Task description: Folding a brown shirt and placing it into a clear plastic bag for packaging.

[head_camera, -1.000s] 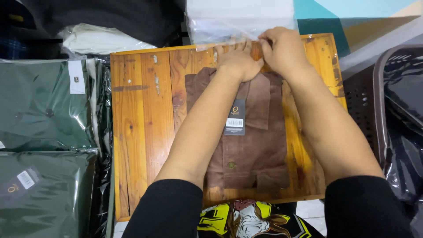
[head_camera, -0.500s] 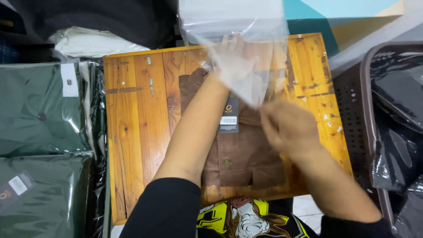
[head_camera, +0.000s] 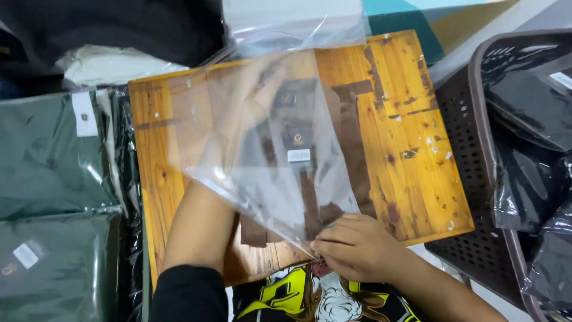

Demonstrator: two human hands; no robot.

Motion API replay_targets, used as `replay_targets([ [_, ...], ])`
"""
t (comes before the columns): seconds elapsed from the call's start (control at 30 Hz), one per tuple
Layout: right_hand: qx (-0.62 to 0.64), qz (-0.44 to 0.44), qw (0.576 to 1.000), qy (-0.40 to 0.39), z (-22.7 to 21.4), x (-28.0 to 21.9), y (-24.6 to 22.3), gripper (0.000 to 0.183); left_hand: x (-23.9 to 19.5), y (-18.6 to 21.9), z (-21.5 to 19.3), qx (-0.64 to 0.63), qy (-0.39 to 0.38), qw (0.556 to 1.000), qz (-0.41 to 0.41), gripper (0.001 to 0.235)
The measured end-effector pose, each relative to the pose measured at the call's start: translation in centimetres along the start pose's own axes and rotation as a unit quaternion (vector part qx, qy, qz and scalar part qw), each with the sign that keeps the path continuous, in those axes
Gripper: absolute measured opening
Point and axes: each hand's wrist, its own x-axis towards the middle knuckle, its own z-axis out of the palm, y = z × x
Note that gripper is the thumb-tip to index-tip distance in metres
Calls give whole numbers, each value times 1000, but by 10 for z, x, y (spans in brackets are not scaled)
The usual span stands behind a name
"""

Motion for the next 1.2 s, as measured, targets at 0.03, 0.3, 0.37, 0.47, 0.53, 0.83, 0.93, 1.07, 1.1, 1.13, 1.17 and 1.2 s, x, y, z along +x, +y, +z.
replay_targets([
  [0.03, 5, 0, 1000, -3, 4, -4, -1, 21, -13, -10, -6, 1, 2, 1000, -5, 32],
  [0.3, 120, 184, 970, 106, 12, -7, 16, 12, -82, -15, -15, -342, -39, 936, -81, 56],
  [0.37, 150, 224, 952, 144, 4, 13, 37, 27, -86, 14, -11, -318, -60, 943, -74, 52],
  [0.47, 174, 256, 929, 206, 3, 37, 68, 78, -104, 21, 21, -325, -104, 937, -72, 47],
  [0.53, 168, 250, 926, 226, 5, 43, 79, 103, -120, 23, 31, -357, -125, 922, -79, 46],
  [0.83, 214, 273, 905, 245, 11, 17, 103, 28, -145, 46, -9, -64, -200, 966, -148, 27],
  [0.93, 230, 301, 872, 308, 5, 8, 113, 34, -151, 34, -22, -68, -131, 984, -100, 23],
  [1.07, 237, 299, 786, 487, 1, -8, 135, 31, -177, 8, -32, -522, -69, 794, -304, 74],
  [1.1, 231, 286, 765, 529, 2, -15, 144, 32, -185, 3, -34, -621, -96, 738, -246, 113],
  [1.13, 230, 286, 764, 531, 4, -19, 148, 32, -184, 13, -33, -621, -98, 737, -246, 113],
  [1.17, 208, 294, 758, 545, 7, -23, 151, 32, -183, 23, -32, -570, -129, 777, -233, 123],
  [1.2, 188, 302, 752, 555, 11, -26, 154, 31, -185, 34, -32, -516, -155, 813, -219, 137],
])
